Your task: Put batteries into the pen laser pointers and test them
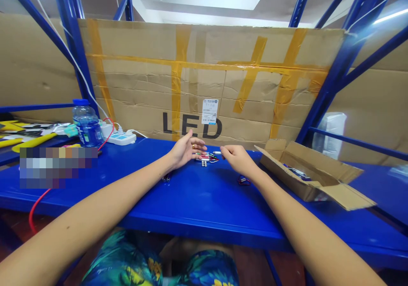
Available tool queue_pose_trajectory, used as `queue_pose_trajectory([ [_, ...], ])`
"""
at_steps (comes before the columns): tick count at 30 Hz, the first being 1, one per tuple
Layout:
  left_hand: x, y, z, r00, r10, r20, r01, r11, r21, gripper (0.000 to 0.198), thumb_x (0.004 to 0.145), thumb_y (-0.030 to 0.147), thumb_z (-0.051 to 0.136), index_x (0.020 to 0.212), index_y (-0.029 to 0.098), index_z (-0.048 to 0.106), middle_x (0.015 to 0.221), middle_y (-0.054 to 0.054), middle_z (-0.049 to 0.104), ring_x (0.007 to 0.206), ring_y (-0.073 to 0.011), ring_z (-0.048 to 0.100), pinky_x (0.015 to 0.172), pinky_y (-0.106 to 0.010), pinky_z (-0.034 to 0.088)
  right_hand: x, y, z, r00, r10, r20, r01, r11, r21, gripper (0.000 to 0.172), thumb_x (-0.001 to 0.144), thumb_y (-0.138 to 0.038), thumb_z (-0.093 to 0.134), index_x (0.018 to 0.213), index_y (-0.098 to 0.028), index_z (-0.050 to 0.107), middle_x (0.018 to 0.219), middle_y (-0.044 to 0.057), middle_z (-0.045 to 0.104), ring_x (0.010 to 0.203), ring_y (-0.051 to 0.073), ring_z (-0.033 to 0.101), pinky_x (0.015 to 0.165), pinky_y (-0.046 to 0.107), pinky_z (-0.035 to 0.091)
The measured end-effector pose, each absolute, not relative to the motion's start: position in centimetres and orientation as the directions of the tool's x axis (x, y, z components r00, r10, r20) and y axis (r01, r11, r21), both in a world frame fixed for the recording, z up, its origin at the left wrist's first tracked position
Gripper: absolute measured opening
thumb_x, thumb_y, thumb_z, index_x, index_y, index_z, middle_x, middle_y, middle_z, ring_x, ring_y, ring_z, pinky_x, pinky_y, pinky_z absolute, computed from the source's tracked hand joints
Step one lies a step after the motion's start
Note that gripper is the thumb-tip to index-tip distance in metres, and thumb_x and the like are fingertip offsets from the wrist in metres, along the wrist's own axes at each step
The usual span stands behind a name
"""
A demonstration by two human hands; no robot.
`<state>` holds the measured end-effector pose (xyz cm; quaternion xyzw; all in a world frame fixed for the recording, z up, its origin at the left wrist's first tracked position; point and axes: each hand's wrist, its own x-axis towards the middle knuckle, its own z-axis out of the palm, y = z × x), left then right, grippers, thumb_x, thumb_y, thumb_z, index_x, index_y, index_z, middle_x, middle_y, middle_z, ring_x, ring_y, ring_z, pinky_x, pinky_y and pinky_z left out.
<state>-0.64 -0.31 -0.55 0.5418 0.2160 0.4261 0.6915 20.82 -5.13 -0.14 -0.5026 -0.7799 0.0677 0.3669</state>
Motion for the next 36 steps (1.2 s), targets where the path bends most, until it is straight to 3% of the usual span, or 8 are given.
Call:
queue_pose_trajectory([
  [10, -0.62, -0.18, -0.74, 0.537, 0.827, 0.167, -0.363, 0.048, 0.931, 0.060, 0.091, 0.063, 0.034, 0.083, 0.011, 0.065, 0.086, -0.015, 0.066, 0.077, -0.0241, 0.063, 0.071, -0.037, 0.050, 20.82, -5.34, -0.03, -0.190, 0.831, 0.523, 0.726, 0.477, -0.496, 0.037, 0.086, -0.039, 0.042, 0.055, -0.020, 0.036, 0.053, -0.003, 0.036, 0.056, 0.012, 0.034, 0.056, 0.029, 0.022],
  [20, -0.74, -0.01, -0.77, 0.536, 0.828, 0.164, -0.365, 0.053, 0.929, 0.061, 0.089, 0.066, 0.037, 0.085, 0.012, 0.064, 0.087, -0.015, 0.066, 0.078, -0.0233, 0.062, 0.071, -0.036, 0.049, 20.75, -5.54, 0.45, -0.174, 0.836, 0.520, 0.687, 0.482, -0.544, 0.035, 0.082, -0.042, 0.043, 0.056, -0.019, 0.045, 0.053, -0.003, 0.036, 0.056, 0.013, 0.035, 0.055, 0.029, 0.024],
  [36, -0.74, -0.06, -0.77, 0.543, 0.823, 0.166, -0.364, 0.053, 0.930, 0.064, 0.088, 0.068, 0.038, 0.086, 0.010, 0.064, 0.085, -0.013, 0.066, 0.076, -0.0221, 0.063, 0.068, -0.034, 0.050, 20.89, -5.17, 0.13, -0.188, 0.829, 0.527, 0.698, 0.490, -0.522, 0.038, 0.082, -0.044, 0.045, 0.053, -0.020, 0.036, 0.054, -0.004, 0.032, 0.056, 0.011, 0.031, 0.054, 0.028, 0.023],
])
